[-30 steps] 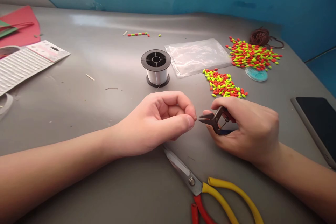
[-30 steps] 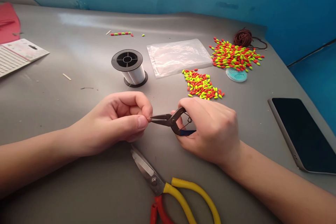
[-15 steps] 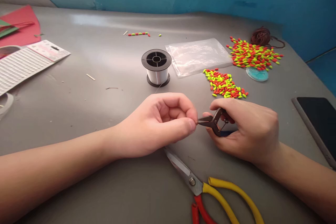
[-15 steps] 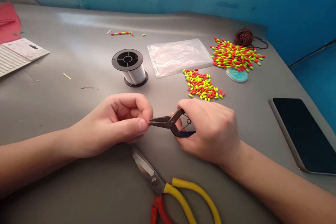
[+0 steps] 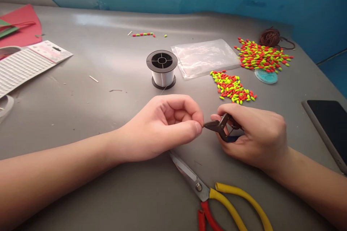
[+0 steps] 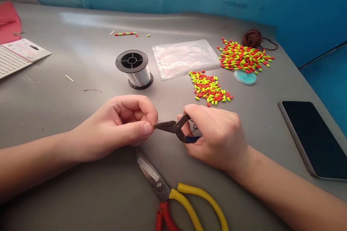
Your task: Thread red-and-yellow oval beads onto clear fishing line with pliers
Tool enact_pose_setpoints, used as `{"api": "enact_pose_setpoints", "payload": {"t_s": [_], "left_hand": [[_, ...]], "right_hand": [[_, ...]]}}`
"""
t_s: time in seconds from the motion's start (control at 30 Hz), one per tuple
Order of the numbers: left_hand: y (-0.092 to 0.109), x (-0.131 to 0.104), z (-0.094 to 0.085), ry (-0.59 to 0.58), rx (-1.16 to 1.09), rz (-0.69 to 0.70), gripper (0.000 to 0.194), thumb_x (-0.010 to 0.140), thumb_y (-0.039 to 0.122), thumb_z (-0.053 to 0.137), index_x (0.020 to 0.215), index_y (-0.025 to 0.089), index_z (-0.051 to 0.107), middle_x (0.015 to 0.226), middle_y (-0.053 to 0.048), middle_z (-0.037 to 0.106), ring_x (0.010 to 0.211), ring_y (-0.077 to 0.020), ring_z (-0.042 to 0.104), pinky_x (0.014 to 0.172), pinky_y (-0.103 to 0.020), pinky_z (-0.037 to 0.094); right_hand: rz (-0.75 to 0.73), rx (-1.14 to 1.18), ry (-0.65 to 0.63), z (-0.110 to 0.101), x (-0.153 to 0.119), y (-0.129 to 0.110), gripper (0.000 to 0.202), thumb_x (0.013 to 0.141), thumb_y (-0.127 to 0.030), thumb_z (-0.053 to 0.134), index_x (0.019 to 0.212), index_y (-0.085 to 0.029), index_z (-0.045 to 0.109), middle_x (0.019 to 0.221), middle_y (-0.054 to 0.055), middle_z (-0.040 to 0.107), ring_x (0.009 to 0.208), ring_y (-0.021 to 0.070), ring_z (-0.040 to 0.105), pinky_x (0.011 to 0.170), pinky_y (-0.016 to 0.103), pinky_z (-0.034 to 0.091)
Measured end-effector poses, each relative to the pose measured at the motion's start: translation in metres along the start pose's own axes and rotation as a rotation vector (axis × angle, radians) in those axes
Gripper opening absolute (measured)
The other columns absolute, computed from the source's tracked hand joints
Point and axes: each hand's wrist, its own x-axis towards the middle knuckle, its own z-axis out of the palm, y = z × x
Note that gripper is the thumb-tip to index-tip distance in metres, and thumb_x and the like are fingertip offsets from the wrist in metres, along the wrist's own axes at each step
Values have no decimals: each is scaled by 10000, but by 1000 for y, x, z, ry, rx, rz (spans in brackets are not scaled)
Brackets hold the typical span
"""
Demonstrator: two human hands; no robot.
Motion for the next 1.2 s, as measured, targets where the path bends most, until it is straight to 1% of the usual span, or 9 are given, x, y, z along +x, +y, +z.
{"api": "enact_pose_setpoints", "payload": {"t_s": [0.2, 0.47, 0.7, 0.87, 0.97, 1.07, 1.2], "left_hand": [[0, 1, -2, -5, 28, 21, 166, 895, 33, 707, 794, 153, 652, 612, 77, 507, 538, -27, 378, 497, -122, 350], [0, -1, -2, -19, 16, 4, 167, 955, 84, 682, 803, 149, 656, 619, 70, 504, 550, -29, 379, 511, -123, 348], [1, -1, -3, -16, -8, -29, 162, 963, 119, 699, 811, 150, 656, 622, 72, 508, 558, -26, 383, 523, -116, 350], [5, -4, 2, 15, -19, -80, 165, 935, 117, 718, 796, 149, 634, 604, 74, 506, 539, -27, 372, 506, -126, 340], [5, -3, 3, 34, -21, -97, 169, 869, 77, 760, 792, 150, 629, 601, 76, 519, 533, -25, 377, 503, -133, 339], [3, -2, 2, 27, -21, -75, 177, 829, 56, 786, 807, 155, 641, 605, 77, 528, 532, -27, 383, 500, -141, 335], [0, -1, -1, 15, 5, -41, 162, 847, 87, 780, 815, 166, 643, 609, 73, 524, 524, -38, 377, 487, -160, 323]], "right_hand": [[11, 12, -9, -2, -1, -1, 147, 797, -100, 689, 813, -226, 615, 583, -53, 574, 492, 130, 473, 542, 291, 367], [18, 9, -12, 0, -2, 0, 145, 826, -106, 682, 806, -230, 611, 584, -52, 555, 493, 133, 456, 539, 289, 372], [13, 41, -4, 0, -1, -1, 170, 791, -88, 684, 811, -233, 597, 589, -63, 583, 483, 117, 476, 541, 274, 380], [23, 37, 7, 0, -1, -1, 176, 784, -91, 701, 798, -233, 599, 584, -71, 580, 487, 111, 487, 544, 269, 376], [25, 20, 20, 1, -1, -1, 156, 799, -121, 712, 785, -234, 606, 563, -69, 557, 476, 117, 466, 532, 274, 374], [28, 10, 9, 1, 0, -2, 132, 799, -146, 722, 792, -232, 622, 566, -59, 564, 471, 123, 460, 523, 283, 371], [40, -9, -4, 0, 0, -2, 92, 818, -167, 701, 821, -232, 636, 578, -41, 585, 486, 142, 478, 533, 297, 387]]}}
